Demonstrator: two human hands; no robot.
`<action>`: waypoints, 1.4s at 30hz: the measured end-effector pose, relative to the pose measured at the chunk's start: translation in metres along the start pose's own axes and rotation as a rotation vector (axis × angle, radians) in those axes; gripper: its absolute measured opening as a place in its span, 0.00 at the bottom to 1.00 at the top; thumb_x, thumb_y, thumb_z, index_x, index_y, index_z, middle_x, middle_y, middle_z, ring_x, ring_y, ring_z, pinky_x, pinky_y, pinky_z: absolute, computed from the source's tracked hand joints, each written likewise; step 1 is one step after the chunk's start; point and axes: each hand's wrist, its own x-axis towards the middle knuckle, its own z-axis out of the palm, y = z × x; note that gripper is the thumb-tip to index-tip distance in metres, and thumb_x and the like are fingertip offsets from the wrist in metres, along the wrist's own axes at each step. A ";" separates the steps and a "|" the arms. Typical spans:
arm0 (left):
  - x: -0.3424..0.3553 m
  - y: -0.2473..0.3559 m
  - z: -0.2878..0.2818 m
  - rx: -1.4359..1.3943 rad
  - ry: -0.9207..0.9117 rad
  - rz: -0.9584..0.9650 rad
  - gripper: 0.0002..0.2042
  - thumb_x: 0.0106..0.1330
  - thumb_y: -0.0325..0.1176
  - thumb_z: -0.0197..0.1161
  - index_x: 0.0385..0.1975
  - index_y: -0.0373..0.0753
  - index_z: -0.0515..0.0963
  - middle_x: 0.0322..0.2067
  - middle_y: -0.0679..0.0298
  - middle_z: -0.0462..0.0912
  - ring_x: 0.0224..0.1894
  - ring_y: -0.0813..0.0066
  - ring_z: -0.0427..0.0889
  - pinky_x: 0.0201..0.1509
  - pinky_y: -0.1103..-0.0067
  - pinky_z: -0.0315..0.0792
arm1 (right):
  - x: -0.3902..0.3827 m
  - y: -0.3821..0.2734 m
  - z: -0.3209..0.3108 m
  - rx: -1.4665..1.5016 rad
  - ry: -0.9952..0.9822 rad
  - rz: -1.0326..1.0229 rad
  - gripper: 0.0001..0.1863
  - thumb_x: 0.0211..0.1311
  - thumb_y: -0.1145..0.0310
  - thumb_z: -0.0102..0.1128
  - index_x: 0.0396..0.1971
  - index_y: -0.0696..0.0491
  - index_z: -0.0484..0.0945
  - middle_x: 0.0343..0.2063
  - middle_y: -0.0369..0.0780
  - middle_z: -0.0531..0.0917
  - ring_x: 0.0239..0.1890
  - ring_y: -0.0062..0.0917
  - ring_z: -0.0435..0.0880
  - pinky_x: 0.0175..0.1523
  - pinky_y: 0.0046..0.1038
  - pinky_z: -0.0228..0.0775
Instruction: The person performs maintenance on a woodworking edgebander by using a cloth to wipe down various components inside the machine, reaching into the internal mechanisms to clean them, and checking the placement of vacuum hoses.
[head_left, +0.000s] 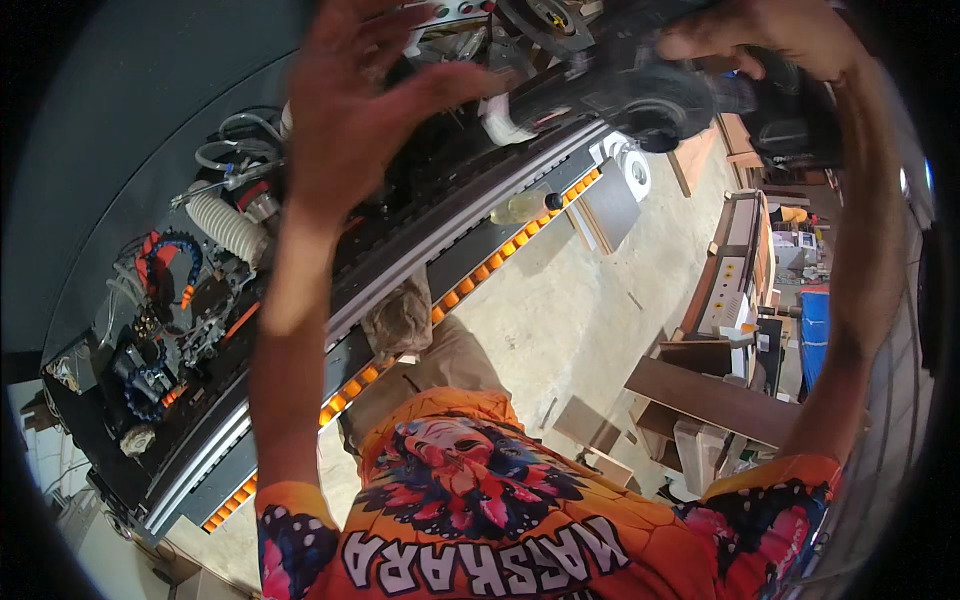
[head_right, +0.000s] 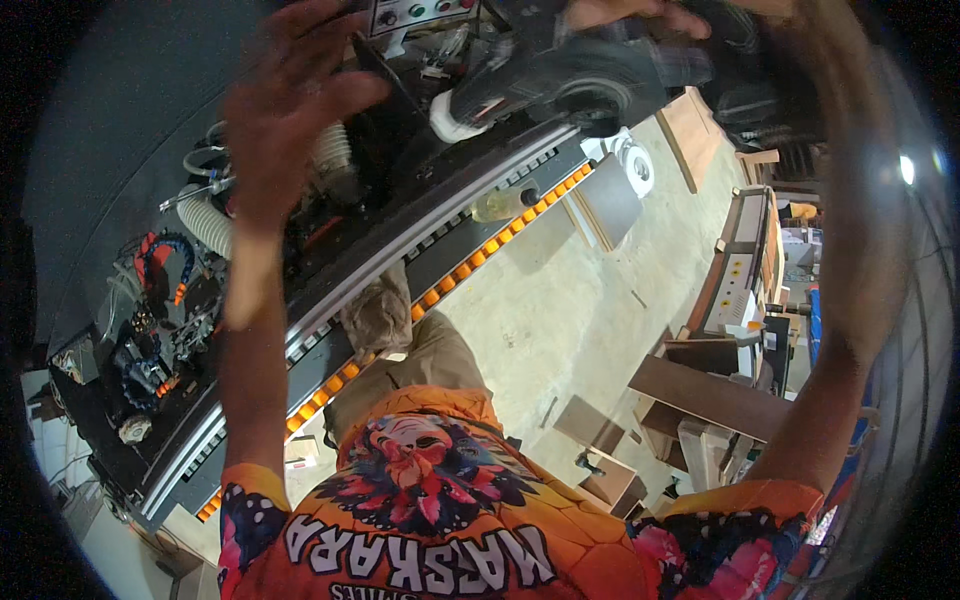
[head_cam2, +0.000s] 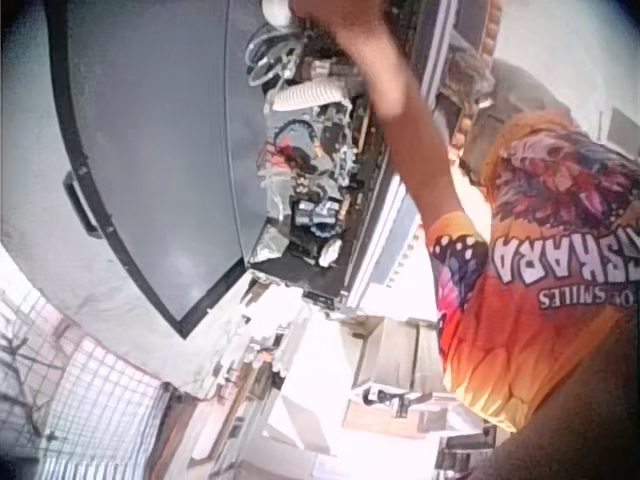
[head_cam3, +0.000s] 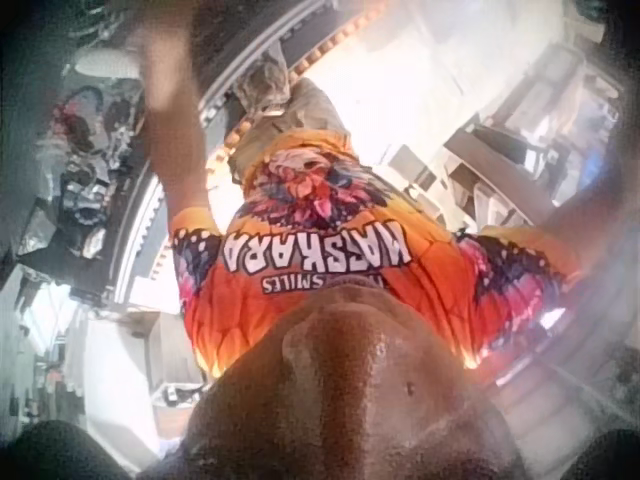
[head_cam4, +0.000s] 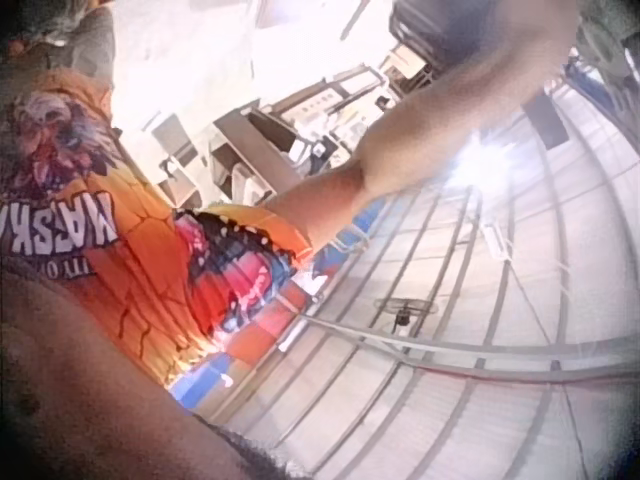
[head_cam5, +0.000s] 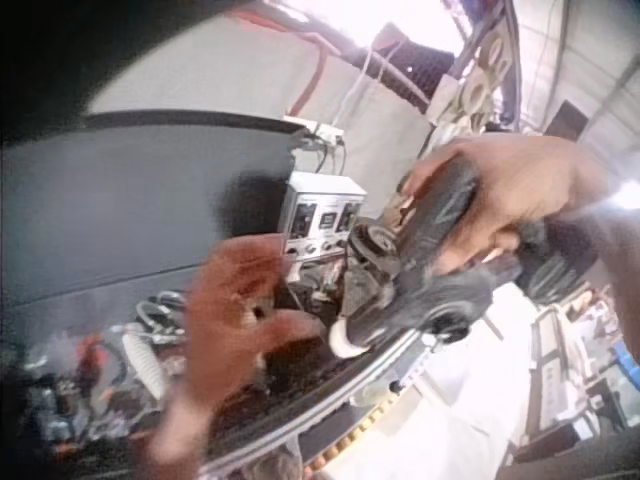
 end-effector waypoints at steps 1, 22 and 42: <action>-0.004 -0.005 -0.017 -0.114 0.039 -0.005 0.25 0.54 0.33 0.83 0.49 0.35 0.79 0.50 0.60 0.86 0.52 0.72 0.85 0.58 0.74 0.80 | -0.001 0.043 -0.010 0.090 0.036 -0.002 0.14 0.59 0.67 0.77 0.39 0.58 0.83 0.23 0.41 0.86 0.17 0.22 0.81 0.21 0.26 0.72; -0.171 -0.201 0.118 1.630 0.377 -0.169 0.21 0.66 0.41 0.75 0.21 0.39 0.70 0.19 0.60 0.71 0.21 0.58 0.71 0.28 0.65 0.67 | 0.179 0.592 0.028 0.431 0.078 -0.269 0.40 0.55 0.76 0.71 0.70 0.53 0.68 0.36 0.36 0.84 0.18 0.16 0.75 0.21 0.19 0.62; -0.896 -0.127 0.537 1.304 1.860 -1.212 0.27 0.71 0.56 0.64 0.18 0.38 0.74 0.13 0.66 0.68 0.15 0.74 0.63 0.19 0.72 0.58 | 0.165 0.644 0.056 0.341 0.024 -0.740 0.17 0.56 0.61 0.73 0.41 0.52 0.80 0.21 0.30 0.77 0.16 0.15 0.72 0.24 0.20 0.65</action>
